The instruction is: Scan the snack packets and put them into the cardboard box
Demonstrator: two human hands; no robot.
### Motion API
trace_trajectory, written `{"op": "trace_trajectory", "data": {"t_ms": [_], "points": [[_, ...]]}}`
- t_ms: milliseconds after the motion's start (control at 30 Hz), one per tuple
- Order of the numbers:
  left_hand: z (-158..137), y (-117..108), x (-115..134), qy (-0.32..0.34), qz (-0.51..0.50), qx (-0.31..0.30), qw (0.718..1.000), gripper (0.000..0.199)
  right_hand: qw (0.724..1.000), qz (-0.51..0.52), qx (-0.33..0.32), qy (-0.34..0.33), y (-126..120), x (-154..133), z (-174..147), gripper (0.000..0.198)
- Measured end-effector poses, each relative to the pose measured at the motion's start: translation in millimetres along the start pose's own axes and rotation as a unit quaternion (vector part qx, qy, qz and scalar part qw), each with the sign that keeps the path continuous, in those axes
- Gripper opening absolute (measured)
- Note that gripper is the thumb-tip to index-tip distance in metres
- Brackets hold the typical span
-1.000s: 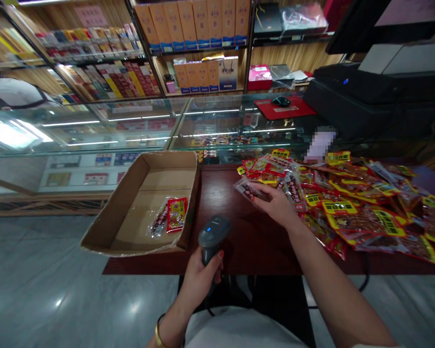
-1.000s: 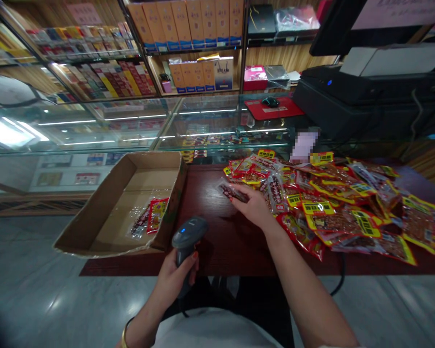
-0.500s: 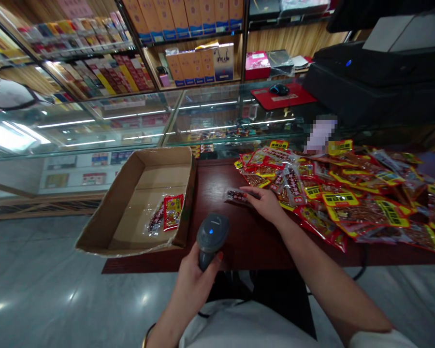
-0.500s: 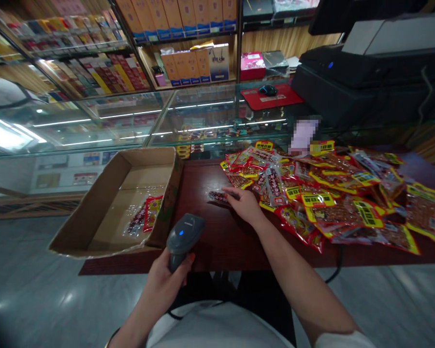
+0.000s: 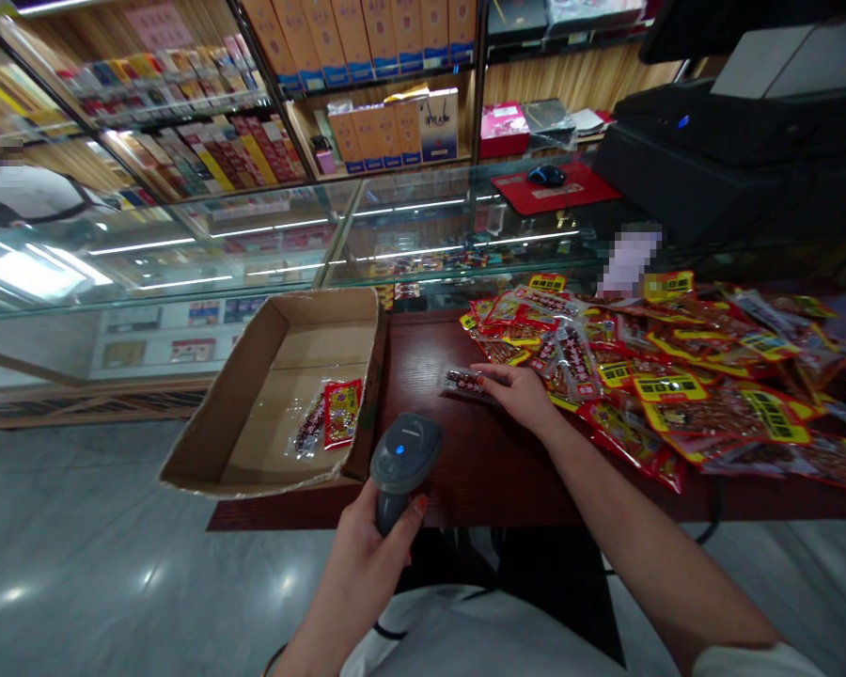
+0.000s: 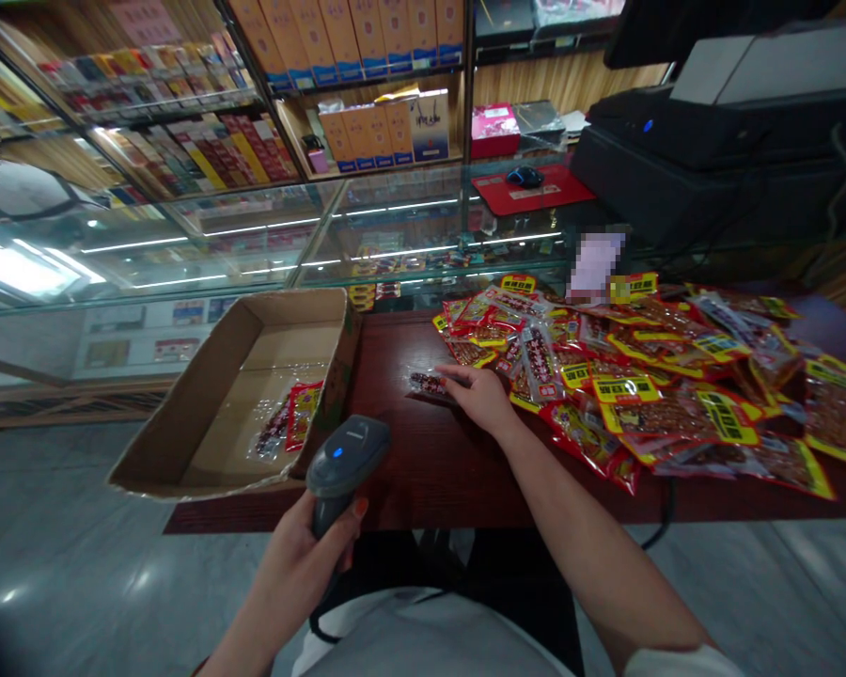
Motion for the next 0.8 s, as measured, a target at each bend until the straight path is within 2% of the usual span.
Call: {"op": "trace_trajectory", "data": {"t_ms": [233, 433, 800], "points": [[0.2, 2.6, -1.4, 0.005, 0.014, -0.015, 1.000, 0.022, 1.000, 0.006, -0.001, -0.005, 0.9, -1.6, 0.6, 0.028], [2.9, 5.1, -2.2, -0.002, -0.002, -0.024, 1.000, 0.023, 1.000, 0.003, -0.011, 0.021, 2.8, -0.1, 0.2, 0.034], [3.5, 5.4, -3.5, 0.002, -0.007, -0.028, 1.000, 0.024, 1.000, -0.015, -0.009, 0.006, 1.7, -3.9, 1.7, 0.032]]}}
Point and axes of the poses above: each hand's wrist, its own z-axis towards the middle knuckle, its own y-axis out of the palm, x = y × z, the point moved 9 cm from there along z, towards the middle knuckle, and after that the axes turned 12 degrees about -x, right-handed, at the moved point
